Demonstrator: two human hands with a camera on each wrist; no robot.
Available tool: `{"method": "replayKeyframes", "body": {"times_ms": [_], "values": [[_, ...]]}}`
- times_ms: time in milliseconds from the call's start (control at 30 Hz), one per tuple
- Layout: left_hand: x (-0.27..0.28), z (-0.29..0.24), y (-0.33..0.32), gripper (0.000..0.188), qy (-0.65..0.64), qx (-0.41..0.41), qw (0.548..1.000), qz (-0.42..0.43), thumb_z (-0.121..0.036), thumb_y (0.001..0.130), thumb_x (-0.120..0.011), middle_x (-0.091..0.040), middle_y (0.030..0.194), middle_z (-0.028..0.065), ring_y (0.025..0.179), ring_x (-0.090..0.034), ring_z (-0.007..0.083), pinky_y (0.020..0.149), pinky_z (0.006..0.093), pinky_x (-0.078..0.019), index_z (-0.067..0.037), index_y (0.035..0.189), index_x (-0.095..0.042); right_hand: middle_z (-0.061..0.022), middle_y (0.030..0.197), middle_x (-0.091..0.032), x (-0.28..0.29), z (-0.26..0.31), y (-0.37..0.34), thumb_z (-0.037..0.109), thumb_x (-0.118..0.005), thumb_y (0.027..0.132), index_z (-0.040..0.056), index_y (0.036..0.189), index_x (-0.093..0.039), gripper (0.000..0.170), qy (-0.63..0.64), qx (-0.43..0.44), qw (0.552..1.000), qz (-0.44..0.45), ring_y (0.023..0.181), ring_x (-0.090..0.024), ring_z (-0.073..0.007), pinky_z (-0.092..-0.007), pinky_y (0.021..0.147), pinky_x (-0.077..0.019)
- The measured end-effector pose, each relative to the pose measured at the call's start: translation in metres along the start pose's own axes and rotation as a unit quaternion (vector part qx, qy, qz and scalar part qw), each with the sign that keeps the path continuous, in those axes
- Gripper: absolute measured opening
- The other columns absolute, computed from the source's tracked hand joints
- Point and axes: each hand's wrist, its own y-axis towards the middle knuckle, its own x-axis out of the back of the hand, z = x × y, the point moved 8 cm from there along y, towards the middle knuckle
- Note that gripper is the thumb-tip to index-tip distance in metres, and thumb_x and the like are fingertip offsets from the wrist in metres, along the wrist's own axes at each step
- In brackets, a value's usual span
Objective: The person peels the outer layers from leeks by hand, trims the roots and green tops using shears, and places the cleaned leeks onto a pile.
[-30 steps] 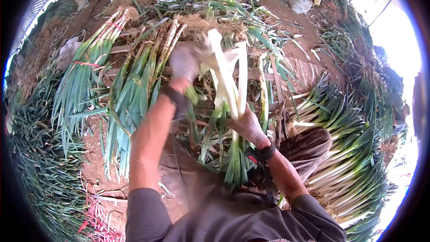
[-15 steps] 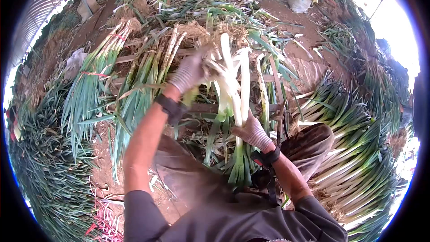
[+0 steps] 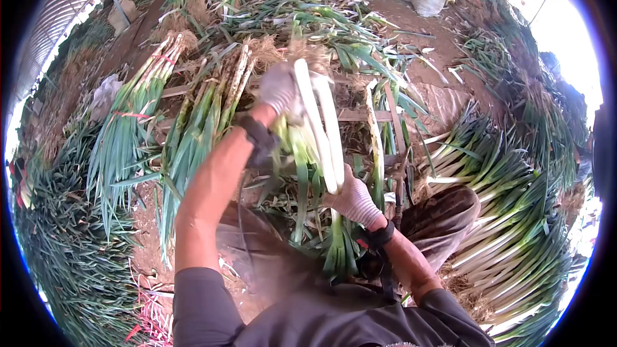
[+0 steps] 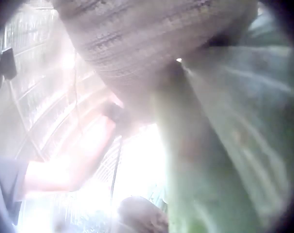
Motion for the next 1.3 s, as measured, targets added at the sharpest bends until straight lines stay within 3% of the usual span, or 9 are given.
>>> {"method": "replayKeyframes", "body": {"times_ms": [133,200,267,333,500,600,767,967,1300], "values": [[0.096,-0.07,0.042,0.017,0.304,-0.356,0.857,-0.215,-0.011,0.092,-0.059,-0.074,0.095,0.0069,0.076,-0.069,0.0199,0.072,0.0379,-0.0562,-0.01,0.103,-0.072,-0.0259,0.093,-0.069,0.01,0.014,-0.004,0.031,-0.078,0.072,-0.0011,0.14,-0.03,0.089,-0.046,0.007,0.998,-0.032,0.086,-0.07,-0.0413,-0.0456,0.079,-0.0568],[0.109,-0.146,-0.01,0.021,0.789,-0.013,0.559,-0.252,-0.025,0.09,-0.063,-0.075,0.095,0.0032,0.08,-0.071,0.0158,0.07,0.0404,-0.0576,-0.015,0.108,-0.071,-0.0273,0.094,-0.069,0.004,0.001,-0.013,0.03,-0.078,0.074,-0.0017,0.14,-0.031,0.087,-0.046,0.017,0.998,-0.048,0.087,-0.07,-0.0417,-0.0464,0.079,-0.0577],[0.25,-0.148,0.028,0.028,0.429,-0.139,0.86,-0.238,-0.035,0.093,-0.061,-0.073,0.084,0.0057,0.071,-0.069,0.0173,0.061,0.039,-0.0578,-0.011,0.103,-0.071,-0.0265,0.102,-0.069,0.013,-0.022,-0.024,0.022,-0.077,0.076,-0.0045,0.136,-0.034,0.079,0.005,0.08,0.994,-0.075,0.09,-0.071,-0.0374,-0.0432,0.08,-0.0606],[0.254,-0.172,-0.013,0.031,0.112,-0.156,0.963,-0.189,-0.034,0.095,-0.06,-0.071,0.082,0.0109,0.068,-0.069,0.0195,0.057,0.0338,-0.0584,-0.005,0.103,-0.069,-0.0209,0.104,-0.069,0.041,-0.019,-0.023,0.012,-0.077,0.076,-0.0063,0.134,-0.037,0.072,0.088,0.003,0.994,-0.057,0.086,-0.071,-0.0272,-0.0347,0.077,-0.0616],[0.132,-0.14,-0.086,0.028,0.37,-0.149,0.909,-0.122,-0.024,0.095,-0.059,-0.07,0.092,0.0137,0.083,-0.067,0.0217,0.075,0.0362,-0.0616,0.001,0.107,-0.065,-0.0063,0.097,-0.066,0.063,-0.032,-0.001,0.008,-0.075,0.077,-0.0056,0.118,-0.057,0.047,0.269,0.073,0.958,-0.071,0.083,-0.061,-0.0142,-0.0324,0.073,-0.0537],[0.081,-0.035,-0.053,0.015,-0.34,0.003,0.94,-0.024,-0.005,0.095,-0.056,-0.069,0.091,0.009,0.085,-0.066,0.015,0.079,0.023,-0.0596,-0.006,0.104,-0.067,-0.004,0.096,-0.064,0.053,-0.037,-0.013,0.006,-0.077,0.076,-0.0033,0.129,-0.049,0.06,0.272,0.102,0.955,-0.067,0.086,-0.062,-0.0148,-0.0311,0.077,-0.0543],[-0.007,-0.093,-0.102,0.022,0.228,-0.402,0.884,-0.074,-0.007,0.087,-0.068,-0.068,0.107,0.0158,0.089,-0.071,0.0253,0.084,0.0363,-0.0595,-0.006,0.108,-0.063,-0.0178,0.096,-0.068,0.03,-0.028,-0.018,0.016,-0.079,0.072,-0.0023,0.132,-0.043,0.072,0.162,0.055,0.983,-0.061,0.087,-0.069,-0.0253,-0.037,0.078,-0.0566],[-0.021,-0.088,-0.072,0.054,0.485,-0.07,0.864,-0.112,-0.017,0.08,-0.075,-0.067,0.113,0.0248,0.104,-0.069,0.0372,0.091,0.0436,-0.0558,0.003,0.124,-0.051,-0.0233,0.099,-0.069,0.029,0.001,-0.028,0.02,-0.079,0.071,0.0005,0.133,-0.043,0.074,0.06,0.053,0.99,-0.116,0.092,-0.071,-0.0363,-0.0424,0.081,-0.0571],[0.021,-0.091,-0.052,0.026,0.501,-0.13,0.848,-0.11,-0.02,0.083,-0.071,-0.072,0.097,0.0183,0.088,-0.071,0.0337,0.081,0.04,-0.0567,-0.008,0.107,-0.069,-0.0224,0.097,-0.07,0.03,0.007,-0.032,0.022,-0.08,0.071,-0.0005,0.129,-0.046,0.071,0.039,0.061,0.992,-0.1,0.088,-0.071,-0.0371,-0.0426,0.079,-0.0576]]}}
